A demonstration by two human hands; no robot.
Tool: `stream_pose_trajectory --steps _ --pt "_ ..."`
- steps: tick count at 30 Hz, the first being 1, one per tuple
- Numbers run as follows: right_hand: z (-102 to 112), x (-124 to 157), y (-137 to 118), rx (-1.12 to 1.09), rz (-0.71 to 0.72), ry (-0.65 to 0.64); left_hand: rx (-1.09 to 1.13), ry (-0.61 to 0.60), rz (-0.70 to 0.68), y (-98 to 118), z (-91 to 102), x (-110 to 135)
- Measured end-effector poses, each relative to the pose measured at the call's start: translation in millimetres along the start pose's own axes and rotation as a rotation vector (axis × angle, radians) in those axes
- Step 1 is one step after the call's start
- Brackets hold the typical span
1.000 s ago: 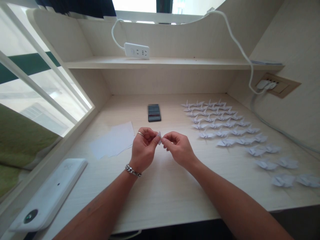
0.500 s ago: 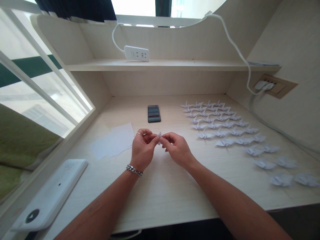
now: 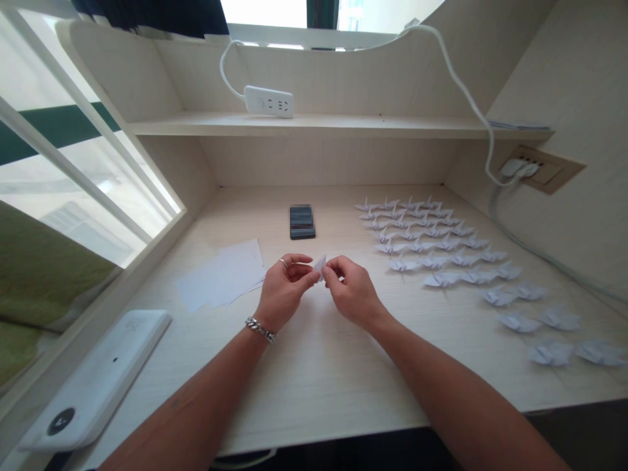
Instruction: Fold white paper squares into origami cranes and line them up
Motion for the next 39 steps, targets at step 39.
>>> stream_pose_trajectory --steps 39 --pt "-6 -5 15 -0.289 -0.098 -0.066 -0.339 -0.080 -0.057 8 -2.6 0"
Point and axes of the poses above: each hand's wrist, its own x-axis away from the middle knuckle, its own z-axis out of the back of the hand, y = z × x, the point moved 9 cm from there along -x, towards the middle knuckle, and after that the axes turned 3 degrees about -x, right-handed, at the moved point
